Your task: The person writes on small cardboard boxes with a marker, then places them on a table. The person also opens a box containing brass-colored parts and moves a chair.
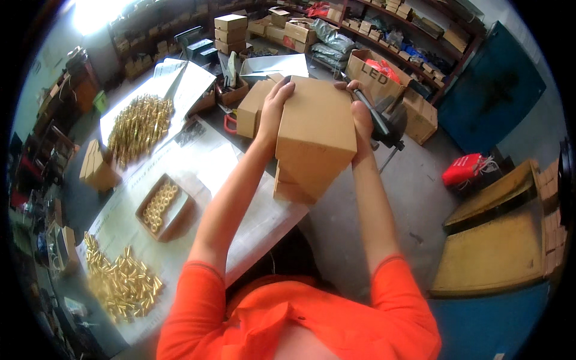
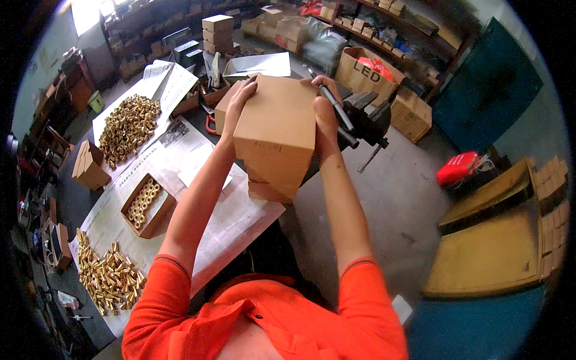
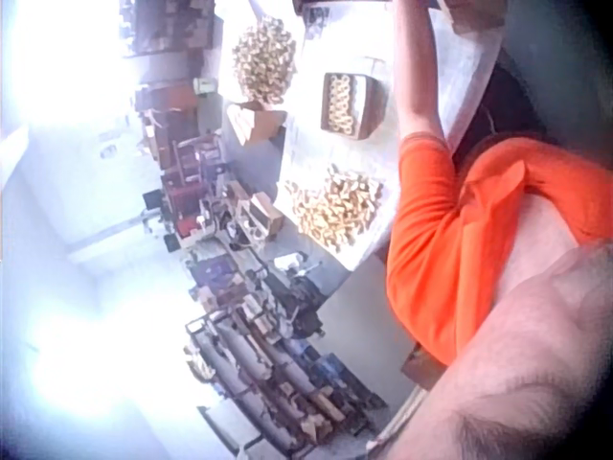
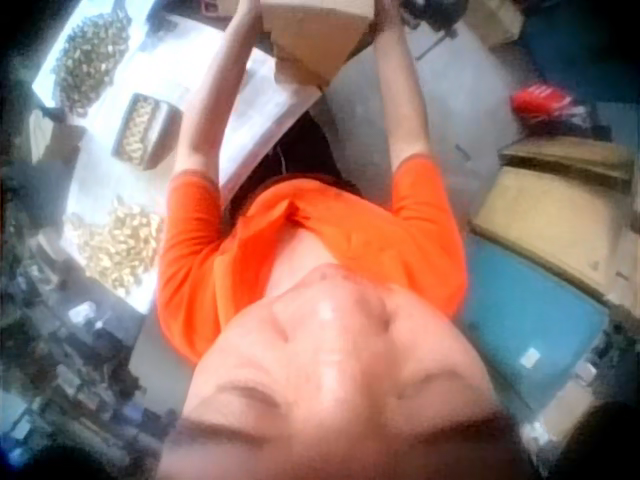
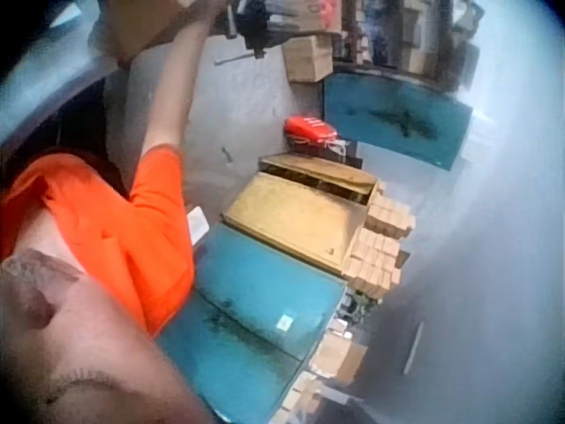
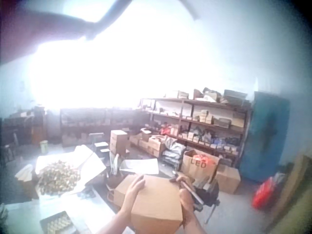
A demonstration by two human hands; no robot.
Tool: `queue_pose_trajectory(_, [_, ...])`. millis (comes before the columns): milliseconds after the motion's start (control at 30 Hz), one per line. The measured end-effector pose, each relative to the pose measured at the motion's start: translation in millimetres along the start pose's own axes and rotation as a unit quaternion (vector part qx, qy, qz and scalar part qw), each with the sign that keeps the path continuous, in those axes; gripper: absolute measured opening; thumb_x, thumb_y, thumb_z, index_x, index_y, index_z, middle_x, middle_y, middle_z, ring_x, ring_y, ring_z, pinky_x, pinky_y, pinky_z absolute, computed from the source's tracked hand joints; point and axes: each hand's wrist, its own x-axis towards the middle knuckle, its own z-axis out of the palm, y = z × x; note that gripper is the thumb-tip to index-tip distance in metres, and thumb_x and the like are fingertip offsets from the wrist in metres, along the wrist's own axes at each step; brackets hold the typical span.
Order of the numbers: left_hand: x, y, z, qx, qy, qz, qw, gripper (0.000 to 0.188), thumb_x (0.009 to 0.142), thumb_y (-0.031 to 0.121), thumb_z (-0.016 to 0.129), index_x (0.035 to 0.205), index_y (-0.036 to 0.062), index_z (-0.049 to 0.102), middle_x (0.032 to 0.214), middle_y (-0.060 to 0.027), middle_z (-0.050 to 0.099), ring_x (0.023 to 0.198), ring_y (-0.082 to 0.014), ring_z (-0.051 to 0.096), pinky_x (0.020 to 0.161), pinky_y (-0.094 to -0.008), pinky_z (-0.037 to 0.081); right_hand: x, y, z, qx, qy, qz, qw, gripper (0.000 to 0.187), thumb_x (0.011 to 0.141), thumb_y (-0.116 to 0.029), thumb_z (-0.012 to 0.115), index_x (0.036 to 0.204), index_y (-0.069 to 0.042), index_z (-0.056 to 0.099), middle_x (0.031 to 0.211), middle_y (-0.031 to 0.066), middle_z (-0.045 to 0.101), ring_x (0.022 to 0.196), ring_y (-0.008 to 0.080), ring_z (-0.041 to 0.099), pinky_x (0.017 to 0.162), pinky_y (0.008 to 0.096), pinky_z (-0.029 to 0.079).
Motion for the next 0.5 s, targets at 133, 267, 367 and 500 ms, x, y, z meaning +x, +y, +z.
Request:
queue_pose_trajectory(133, [-24,9,2,0.009,0.039,-0.006,0.999,0.06,0.088,0.031,0.053,0.132,-0.0075,0.039,0.122,-0.0154,0.051,0.109,-0.0189,0.049,0.094,-0.0263,0.037,-14,-11,7,0.102,-0.075,-0.007,0.992,0.031,0.085,-0.021,0.061,0.105,-0.007,0.043,0.112,0.0123,0.054,0.107,0.0217,0.052,0.094,0.0351,0.044])
queue_pose_trajectory(267, [-36,16,0,0.076,0.05,0.022,0.996,0.057,0.089,0.03,0.052,0.13,-0.0078,0.041,0.123,-0.0158,0.052,0.111,-0.0194,0.049,0.096,-0.0271,0.036,-18,-15,11,0.116,-0.082,0.013,0.99,0.033,0.085,-0.024,0.062,0.104,-0.006,0.043,0.113,0.0139,0.054,0.108,0.0227,0.052,0.095,0.0361,0.044])
queue_pose_trajectory(367, [-42,15,-19,0.198,0.032,0.085,0.976,0.052,0.087,0.022,0.056,0.13,-0.005,0.043,0.125,-0.0176,0.052,0.114,-0.0232,0.051,0.097,-0.0304,0.037,-19,-16,12,0.102,-0.048,0.043,0.993,0.033,0.085,-0.025,0.062,0.105,-0.006,0.043,0.112,0.0131,0.055,0.108,0.0222,0.052,0.093,0.0354,0.045])
queue_pose_trajectory(500, [-96,43,-46,0.525,-0.067,0.305,0.792,0.063,0.072,0.005,0.062,0.132,0.0033,0.043,0.13,-0.0189,0.048,0.121,-0.0366,0.046,0.103,-0.0443,0.035,-15,-13,8,0.036,-0.056,0.004,0.998,0.029,0.085,-0.02,0.062,0.105,-0.007,0.044,0.109,0.0116,0.057,0.106,0.0212,0.053,0.092,0.0348,0.046])
